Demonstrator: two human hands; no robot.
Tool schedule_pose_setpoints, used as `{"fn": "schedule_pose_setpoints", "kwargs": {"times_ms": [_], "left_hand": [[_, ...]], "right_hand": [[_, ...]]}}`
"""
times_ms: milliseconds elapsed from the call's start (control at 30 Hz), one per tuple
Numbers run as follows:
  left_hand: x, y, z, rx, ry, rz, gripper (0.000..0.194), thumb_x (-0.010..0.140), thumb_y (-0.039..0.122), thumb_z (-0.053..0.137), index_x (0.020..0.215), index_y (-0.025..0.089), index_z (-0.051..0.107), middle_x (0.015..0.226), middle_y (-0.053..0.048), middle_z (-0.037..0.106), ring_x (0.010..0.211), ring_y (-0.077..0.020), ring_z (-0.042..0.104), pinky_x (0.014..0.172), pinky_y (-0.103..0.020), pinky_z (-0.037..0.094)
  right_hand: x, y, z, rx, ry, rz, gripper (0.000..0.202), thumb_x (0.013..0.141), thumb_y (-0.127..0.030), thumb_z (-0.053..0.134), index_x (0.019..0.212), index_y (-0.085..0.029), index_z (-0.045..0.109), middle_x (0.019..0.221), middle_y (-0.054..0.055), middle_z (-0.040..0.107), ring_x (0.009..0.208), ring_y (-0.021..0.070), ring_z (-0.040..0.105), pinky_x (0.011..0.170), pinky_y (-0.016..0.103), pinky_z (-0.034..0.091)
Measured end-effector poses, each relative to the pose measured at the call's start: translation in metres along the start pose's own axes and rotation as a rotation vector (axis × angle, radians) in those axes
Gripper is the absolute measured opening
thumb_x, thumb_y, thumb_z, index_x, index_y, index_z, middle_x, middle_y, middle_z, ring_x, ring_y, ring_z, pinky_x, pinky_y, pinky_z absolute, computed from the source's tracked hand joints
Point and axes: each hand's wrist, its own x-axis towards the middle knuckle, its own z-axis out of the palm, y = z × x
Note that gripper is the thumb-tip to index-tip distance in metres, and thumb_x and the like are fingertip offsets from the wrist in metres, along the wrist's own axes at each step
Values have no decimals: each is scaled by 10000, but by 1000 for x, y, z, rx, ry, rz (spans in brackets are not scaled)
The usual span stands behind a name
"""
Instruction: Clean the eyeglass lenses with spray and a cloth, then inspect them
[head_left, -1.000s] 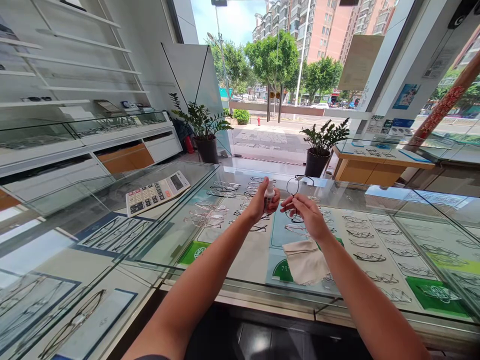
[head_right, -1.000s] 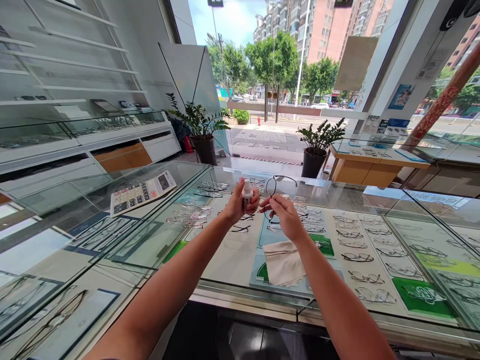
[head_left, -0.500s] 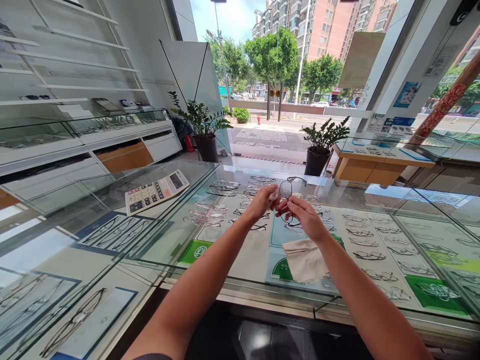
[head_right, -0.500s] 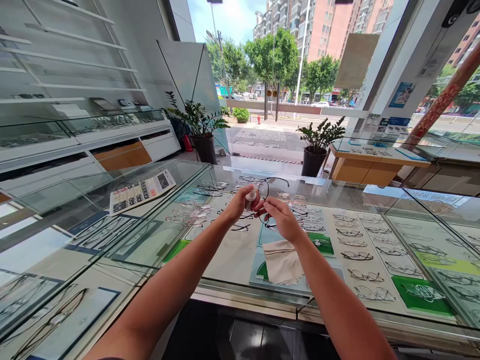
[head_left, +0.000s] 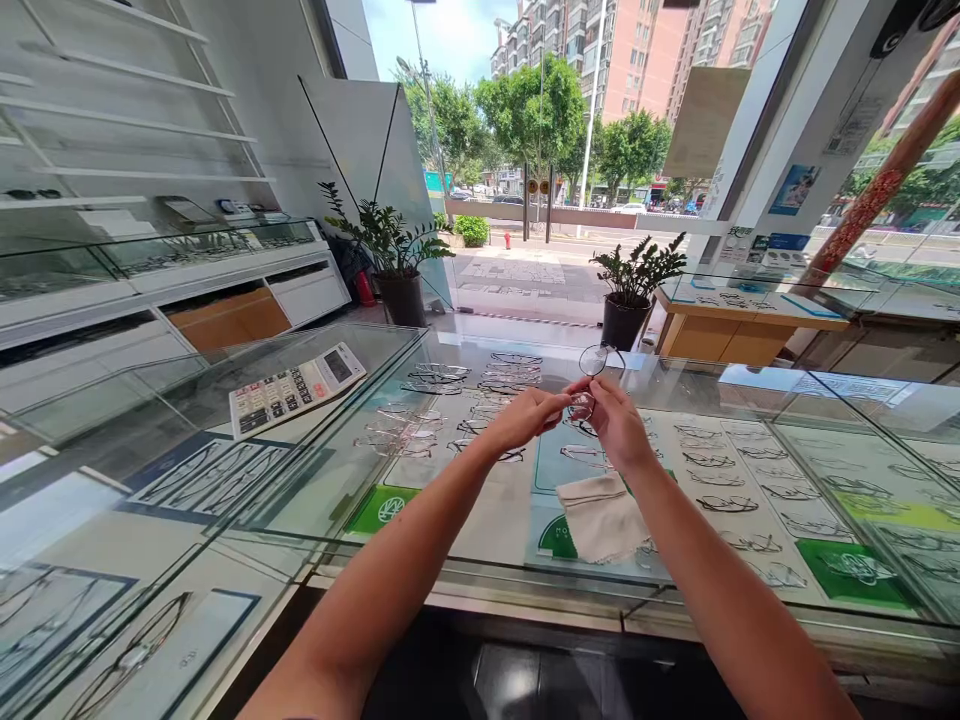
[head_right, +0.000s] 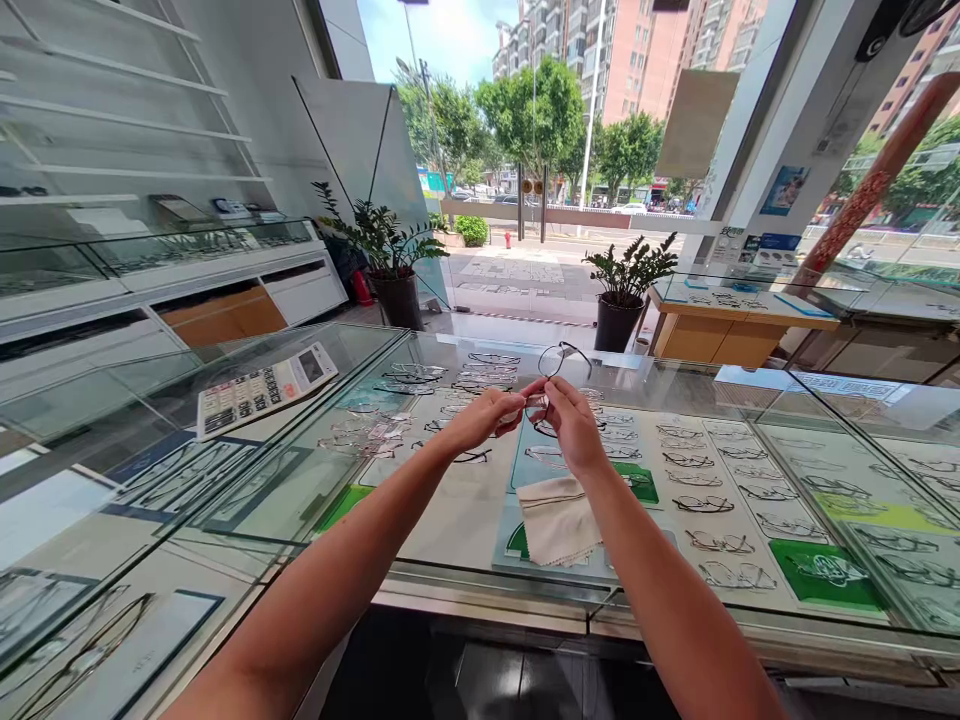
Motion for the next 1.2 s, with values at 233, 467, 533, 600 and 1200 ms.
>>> {"fn": "schedule_pose_setpoints", "kwargs": {"times_ms": [233,467,533,600,1200], "left_hand": [[-20,20,-17,-151,163,159,604,981,777,515,871,194,622,825,-38,649,771,-181,581,728,-317,435],[-111,-32,-101,13,657,61,477,884,477,745,1216,215,525,1102,-48,680,979,-194,627,937,-355,486],[-146,-55,-137,185,794,-60,455,851,367,721,1214,209,495,1154,-63,675,1004,-203,636,985,-379,499],[-181,-74,-172,368,936,-252,424,854,285,649,1230,210,468,1196,-76,693,1029,-216,654,1030,-402,503],[-280,-116,-235,543,1212,-695,573,899,283,759,1359,133,454,1312,-142,683,1138,-273,652,1017,-392,493]], "right_hand": [[2,-7,-3,41,-9,-6,295,956,-533,772,972,-241,808,1066,68,777,953,215,751,700,289,563],[4,-6,-10,22,-6,-48,270,958,-500,759,951,-234,806,1038,82,775,969,231,759,730,312,589],[5,-4,-13,30,0,-40,261,952,-493,766,942,-234,801,1031,81,776,957,231,759,715,310,586],[6,-1,-15,35,4,-27,259,942,-492,778,934,-234,801,1027,81,778,953,231,761,689,300,578],[8,-1,-17,3,-29,2,267,906,-507,793,936,-242,802,989,68,779,919,223,769,650,277,561]]}}
